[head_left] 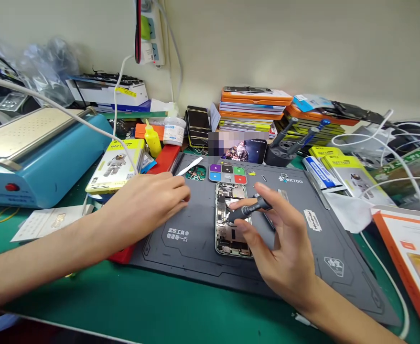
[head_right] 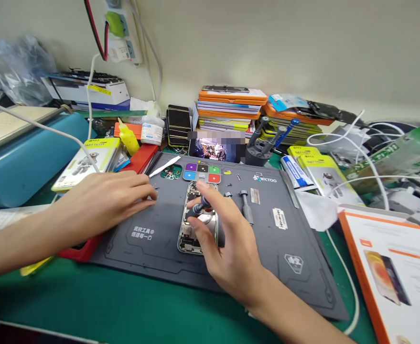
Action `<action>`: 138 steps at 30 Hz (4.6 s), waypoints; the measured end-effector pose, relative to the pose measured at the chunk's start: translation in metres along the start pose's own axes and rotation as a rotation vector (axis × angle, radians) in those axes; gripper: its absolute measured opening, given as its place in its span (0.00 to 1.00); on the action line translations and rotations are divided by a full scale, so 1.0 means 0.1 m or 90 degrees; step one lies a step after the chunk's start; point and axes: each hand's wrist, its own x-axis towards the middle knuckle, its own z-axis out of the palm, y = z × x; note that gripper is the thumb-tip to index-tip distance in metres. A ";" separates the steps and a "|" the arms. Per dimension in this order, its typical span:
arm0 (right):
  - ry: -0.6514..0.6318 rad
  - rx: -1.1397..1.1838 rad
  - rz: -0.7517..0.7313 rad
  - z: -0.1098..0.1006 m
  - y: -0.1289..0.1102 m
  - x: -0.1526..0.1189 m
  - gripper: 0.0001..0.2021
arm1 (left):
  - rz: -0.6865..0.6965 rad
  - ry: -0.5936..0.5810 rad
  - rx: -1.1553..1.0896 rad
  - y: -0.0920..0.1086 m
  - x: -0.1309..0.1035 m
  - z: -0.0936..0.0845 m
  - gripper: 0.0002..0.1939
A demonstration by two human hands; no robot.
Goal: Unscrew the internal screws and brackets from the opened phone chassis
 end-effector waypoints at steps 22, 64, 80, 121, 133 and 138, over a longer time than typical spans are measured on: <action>0.036 0.073 -0.029 0.00 -0.04 -0.05 0.37 | -0.126 -0.021 -0.118 0.00 0.01 0.10 0.14; -0.019 0.082 0.103 -0.05 -0.05 0.00 0.21 | 0.245 0.254 -0.103 0.65 -0.05 0.33 0.08; -0.258 -0.060 0.128 0.20 -0.04 0.34 0.14 | 0.166 0.258 -0.167 0.82 -0.10 0.62 0.12; 0.083 0.346 0.428 0.01 -0.08 0.13 0.18 | -0.335 -0.289 -1.024 0.43 0.15 0.27 0.15; 0.109 0.344 0.453 0.02 -0.07 0.15 0.18 | -0.315 -0.194 -1.106 0.42 0.17 0.26 0.06; 0.115 0.370 0.467 0.01 -0.03 0.17 0.18 | -0.320 -0.190 -1.108 0.40 0.19 0.25 0.06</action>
